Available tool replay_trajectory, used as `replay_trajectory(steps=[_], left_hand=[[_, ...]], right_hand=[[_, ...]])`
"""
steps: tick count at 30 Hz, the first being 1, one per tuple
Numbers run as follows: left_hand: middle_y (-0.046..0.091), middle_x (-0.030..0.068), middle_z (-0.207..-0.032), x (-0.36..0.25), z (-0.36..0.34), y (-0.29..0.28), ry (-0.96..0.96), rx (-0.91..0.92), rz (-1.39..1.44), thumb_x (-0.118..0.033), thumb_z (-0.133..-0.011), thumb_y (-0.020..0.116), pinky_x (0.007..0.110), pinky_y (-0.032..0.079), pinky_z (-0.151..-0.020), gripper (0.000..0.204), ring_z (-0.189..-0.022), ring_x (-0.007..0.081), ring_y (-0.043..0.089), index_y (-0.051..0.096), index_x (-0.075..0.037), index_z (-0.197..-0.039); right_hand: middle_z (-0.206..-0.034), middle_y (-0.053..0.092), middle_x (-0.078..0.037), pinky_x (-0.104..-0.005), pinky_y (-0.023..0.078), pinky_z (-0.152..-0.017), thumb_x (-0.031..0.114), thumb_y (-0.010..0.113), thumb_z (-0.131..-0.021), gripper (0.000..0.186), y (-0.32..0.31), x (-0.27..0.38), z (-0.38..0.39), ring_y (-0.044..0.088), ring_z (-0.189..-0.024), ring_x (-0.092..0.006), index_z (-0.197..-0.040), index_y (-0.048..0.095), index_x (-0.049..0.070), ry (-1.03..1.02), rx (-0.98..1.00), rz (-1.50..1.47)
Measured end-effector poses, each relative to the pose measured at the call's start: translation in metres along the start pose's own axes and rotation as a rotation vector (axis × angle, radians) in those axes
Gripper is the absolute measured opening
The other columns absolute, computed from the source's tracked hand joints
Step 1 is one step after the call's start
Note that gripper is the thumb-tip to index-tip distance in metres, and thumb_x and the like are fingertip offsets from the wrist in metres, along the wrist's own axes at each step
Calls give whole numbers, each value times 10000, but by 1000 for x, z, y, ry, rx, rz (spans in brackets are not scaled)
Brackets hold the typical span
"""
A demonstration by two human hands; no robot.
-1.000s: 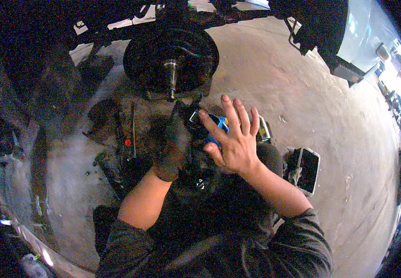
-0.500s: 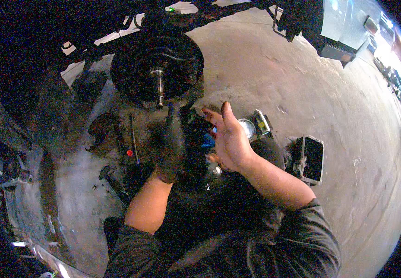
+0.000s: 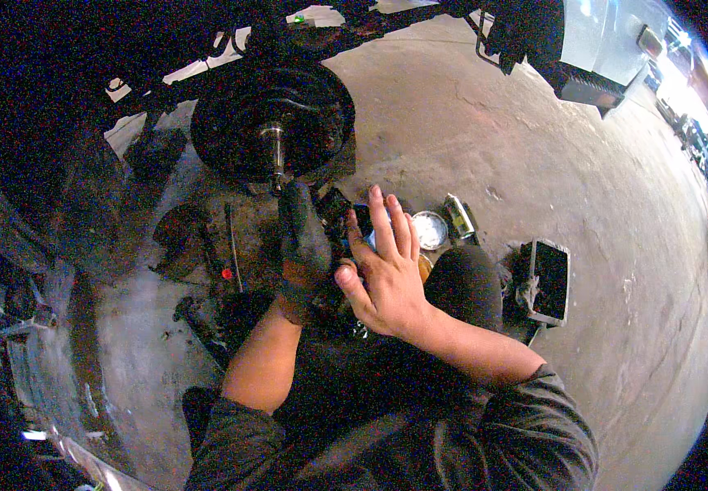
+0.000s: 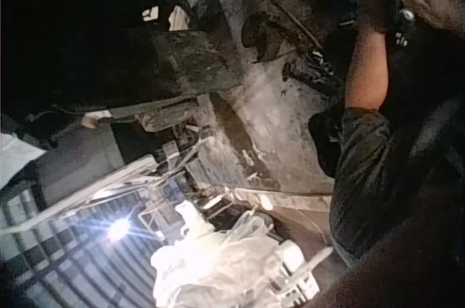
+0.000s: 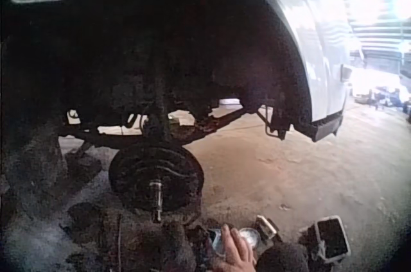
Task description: The person sits on the floor and works on a vehicle's wheel hub. They clean their hands with a cloth, put on gloves, and apply grease to the wheel hub components.
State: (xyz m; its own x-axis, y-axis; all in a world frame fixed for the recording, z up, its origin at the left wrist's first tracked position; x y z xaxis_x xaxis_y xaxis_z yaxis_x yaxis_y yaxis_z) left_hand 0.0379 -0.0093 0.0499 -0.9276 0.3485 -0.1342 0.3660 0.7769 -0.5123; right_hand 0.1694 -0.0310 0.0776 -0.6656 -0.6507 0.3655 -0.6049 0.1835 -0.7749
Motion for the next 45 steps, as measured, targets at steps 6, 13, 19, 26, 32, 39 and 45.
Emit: replay_trajectory(steps=[6, 13, 19, 26, 32, 39, 45], left_hand=[[384, 351, -1415, 17, 4, 8, -81, 28, 205, 7, -861, 568, 505, 359, -1093, 583, -1295, 497, 416, 350, 169, -1377], [394, 352, -1407, 11, 14, 13, -53, 123, 416, -85, -853, 656, 506, 399, -1061, 645, -1285, 497, 427, 358, 167, -1367], [423, 361, -1366, 13, 4, 9, -119, 142, 420, -66, -844, 663, 509, 421, -1042, 633, -1247, 515, 456, 371, 143, -1366], [444, 370, -1344, 4, 12, 11, 72, 95, -42, -10, -853, 606, 505, 462, -1001, 590, -1196, 540, 494, 377, 100, -1386], [432, 356, -1361, 22, 10, 16, -114, 47, 67, 47, -868, 545, 514, 396, -1061, 593, -1230, 519, 464, 323, 116, -1413], [438, 301, -1329, 47, 22, 18, -643, 183, 562, 15, -854, 597, 445, 368, -1024, 629, -1188, 447, 450, 309, 92, -1407], [592, 48, -892, 45, 9, -8, -848, 177, 663, -128, -976, 460, 240, 443, -476, 231, -654, 104, 548, 512, -68, -1192]], right_hand=[[-1574, 185, -240, -544, 81, -1160, 614, 247, -978, 673, -1, -5, 4, 153, -1457, -409, -1409, 513, 172, -157, 16, 322], [-1459, 381, -217, -580, 190, -1124, 555, 444, -938, 509, -32, -6, -46, 300, -1372, -429, -1215, 625, 168, -234, 56, 280], [-1322, 533, -126, -414, 297, -1049, 559, 333, -995, 644, -13, -29, -35, 451, -1222, -287, -1248, 573, 17, 458, 63, -968], [-1265, 596, -114, -392, 303, -1032, 614, 296, -974, 743, -4, -11, -8, 473, -1191, -249, -1118, 665, -15, 786, 260, -2215], [-1350, 555, -83, -342, 339, -1026, 692, 253, -943, 857, -19, -21, 1, 498, -1211, -222, -1335, 514, -25, 818, 111, -2135], [-1401, 516, -137, -413, 320, -1063, 656, 258, -969, 821, -28, -117, -24, 469, -1264, -246, -1421, 402, -14, 566, 178, -1766], [-1286, 547, -194, -523, 505, -858, 412, 604, -898, 609, 65, -348, 63, 589, -1121, -347, -1456, 395, 284, 345, 550, 486]])
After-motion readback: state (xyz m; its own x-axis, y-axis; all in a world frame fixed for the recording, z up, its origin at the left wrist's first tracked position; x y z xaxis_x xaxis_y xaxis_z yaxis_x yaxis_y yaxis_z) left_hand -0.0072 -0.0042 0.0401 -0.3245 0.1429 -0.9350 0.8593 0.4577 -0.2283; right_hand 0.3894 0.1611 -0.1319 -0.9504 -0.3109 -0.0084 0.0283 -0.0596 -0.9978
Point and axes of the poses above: each hand's wrist, its own z-axis away from the middle knuckle, its own y-axis out of the palm, x = y × z, the point moved 5 cm from there along -z, towards the middle knuckle
